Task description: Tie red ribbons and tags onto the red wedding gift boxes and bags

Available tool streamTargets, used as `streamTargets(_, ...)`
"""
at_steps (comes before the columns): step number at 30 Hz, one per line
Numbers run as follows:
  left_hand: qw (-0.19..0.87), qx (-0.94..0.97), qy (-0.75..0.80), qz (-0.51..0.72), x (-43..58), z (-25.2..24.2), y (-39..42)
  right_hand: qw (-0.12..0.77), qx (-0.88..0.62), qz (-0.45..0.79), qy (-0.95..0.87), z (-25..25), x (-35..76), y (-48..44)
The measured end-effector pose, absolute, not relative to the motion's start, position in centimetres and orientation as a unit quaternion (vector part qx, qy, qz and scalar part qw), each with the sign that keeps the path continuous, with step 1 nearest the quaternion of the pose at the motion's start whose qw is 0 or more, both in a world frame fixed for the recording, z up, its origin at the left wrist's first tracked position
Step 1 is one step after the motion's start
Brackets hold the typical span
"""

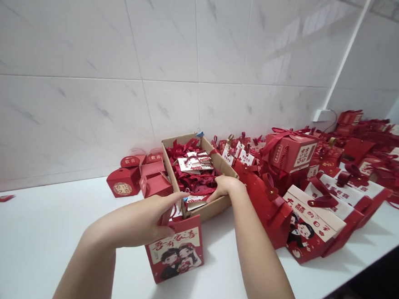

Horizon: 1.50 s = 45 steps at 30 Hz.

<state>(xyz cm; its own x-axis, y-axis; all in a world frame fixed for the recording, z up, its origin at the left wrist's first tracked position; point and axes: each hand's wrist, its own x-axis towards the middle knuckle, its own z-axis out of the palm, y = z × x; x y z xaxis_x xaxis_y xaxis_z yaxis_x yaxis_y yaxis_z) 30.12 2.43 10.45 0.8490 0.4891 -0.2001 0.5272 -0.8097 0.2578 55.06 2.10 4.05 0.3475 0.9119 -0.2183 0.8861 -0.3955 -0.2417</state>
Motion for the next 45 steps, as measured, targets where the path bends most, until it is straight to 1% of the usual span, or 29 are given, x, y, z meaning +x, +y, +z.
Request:
streamTargets(3,0.153,0.949,0.267,-0.068,30.0,10.5,2.3,0.066,-0.806,0.176,-0.561,3.8,55.1,2.5)
streamTargets(5,0.157,0.947,0.27,-0.069,29.9,10.6,2.3,0.082,-0.812,0.166,-0.553,3.6,55.0,2.9)
streamTargets(11,0.176,0.942,0.278,-0.066,29.8,10.6,2.2,0.092,-0.853,0.12,-0.5,2.9,54.9,3.7)
streamTargets(14,0.179,0.942,0.277,-0.06,29.7,10.5,2.2,0.101,-0.852,0.111,-0.502,2.7,54.9,3.6)
streamTargets(19,0.177,0.944,0.27,-0.066,29.7,10.5,2.3,0.094,-0.821,0.14,-0.545,3.0,54.8,3.2)
streamTargets(28,0.16,0.949,0.266,-0.061,30.0,10.2,2.6,0.082,-0.813,0.172,-0.55,4.2,54.4,2.9)
streamTargets(31,0.16,0.949,0.267,-0.052,30.2,10.1,2.8,0.095,-0.812,0.169,-0.55,4.2,54.5,2.9)
streamTargets(33,0.157,0.951,0.263,-0.051,30.3,10.1,2.7,0.121,-0.812,0.154,-0.55,4.1,54.5,2.9)
streamTargets(36,0.152,0.952,0.259,-0.05,30.2,10.2,2.5,0.191,-0.802,0.118,-0.554,3.8,54.8,3.0)
streamTargets(41,0.149,0.958,0.244,-0.001,29.4,9.8,2.5,0.368,-0.722,0.052,-0.584,3.7,55.6,3.5)
streamTargets(45,0.155,0.957,0.244,-0.004,28.8,9.1,2.9,0.512,-0.634,0.021,-0.58,3.9,55.8,3.9)
